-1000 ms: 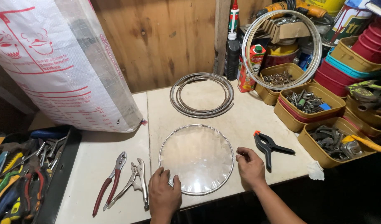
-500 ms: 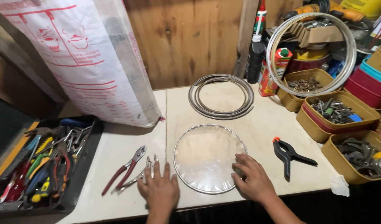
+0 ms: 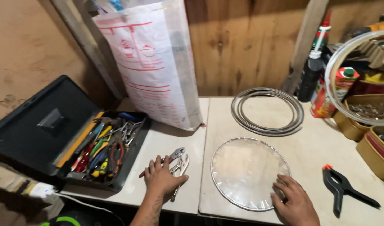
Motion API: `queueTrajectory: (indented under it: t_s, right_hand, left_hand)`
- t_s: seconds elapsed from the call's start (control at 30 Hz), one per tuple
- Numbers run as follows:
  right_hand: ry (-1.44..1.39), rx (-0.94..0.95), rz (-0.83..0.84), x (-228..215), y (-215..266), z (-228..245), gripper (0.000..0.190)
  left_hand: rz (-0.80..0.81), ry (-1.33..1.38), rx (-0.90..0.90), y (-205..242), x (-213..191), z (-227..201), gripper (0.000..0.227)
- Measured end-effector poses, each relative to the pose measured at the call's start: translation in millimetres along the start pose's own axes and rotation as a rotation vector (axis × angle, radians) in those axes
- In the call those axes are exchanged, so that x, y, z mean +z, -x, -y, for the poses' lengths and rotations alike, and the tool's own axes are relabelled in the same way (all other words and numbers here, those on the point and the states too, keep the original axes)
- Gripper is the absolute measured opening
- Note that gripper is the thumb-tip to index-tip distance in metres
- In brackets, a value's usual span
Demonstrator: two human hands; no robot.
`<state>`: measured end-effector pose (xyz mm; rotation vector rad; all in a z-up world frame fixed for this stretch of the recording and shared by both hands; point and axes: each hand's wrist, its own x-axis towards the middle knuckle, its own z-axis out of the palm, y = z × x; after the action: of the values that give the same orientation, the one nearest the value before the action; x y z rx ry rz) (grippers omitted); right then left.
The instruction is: The person uses pliers to press and secure the mesh onto the rim of a round sieve. They repeatedly adjust the pliers around the edge of the sieve to ensure the mesh is tightly attached to the metal frame.
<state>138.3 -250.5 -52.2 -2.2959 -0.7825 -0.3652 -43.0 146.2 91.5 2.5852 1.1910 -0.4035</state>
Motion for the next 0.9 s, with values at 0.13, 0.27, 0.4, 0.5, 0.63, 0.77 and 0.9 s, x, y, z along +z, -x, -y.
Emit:
queueTrajectory:
  t_s: [0.13,0.27,0.4,0.5,0.63,0.77,0.9]
  right_hand:
    - [-0.015,-0.027,-0.03,3,1,-7,0.036]
    - [-0.067,-0.233,-0.141,3,-6,-9,0.037]
    - [-0.13,-0.413,0.011,-23,-3,10,0.062]
    - [-0.045,-0.496,0.289,-38,-2,22,0.069]
    - [-0.036,-0.528,0.361,-37,-1,23,0.039]
    - [-0.091,-0.612,0.278,-38,3,41,0.026]
    - [0.037,-0.679,0.39,-53,6,54,0.012]
  left_hand:
    - [-0.2,0.094,-0.054,-17,29,7,0.1]
    - [-0.687,0.059,0.007,-41,60,24,0.086]
    - [-0.924,-0.049,0.136,-42,78,24,0.071]
    - [-0.938,0.192,0.508,-52,144,-7,0.079]
    - [-0.099,-0.176,0.943,-18,203,-97,0.121]
    - [-1.049,0.368,0.974,47,201,-145,0.044]
    - [-1.049,0.315,1.051,46,178,-150,0.016]
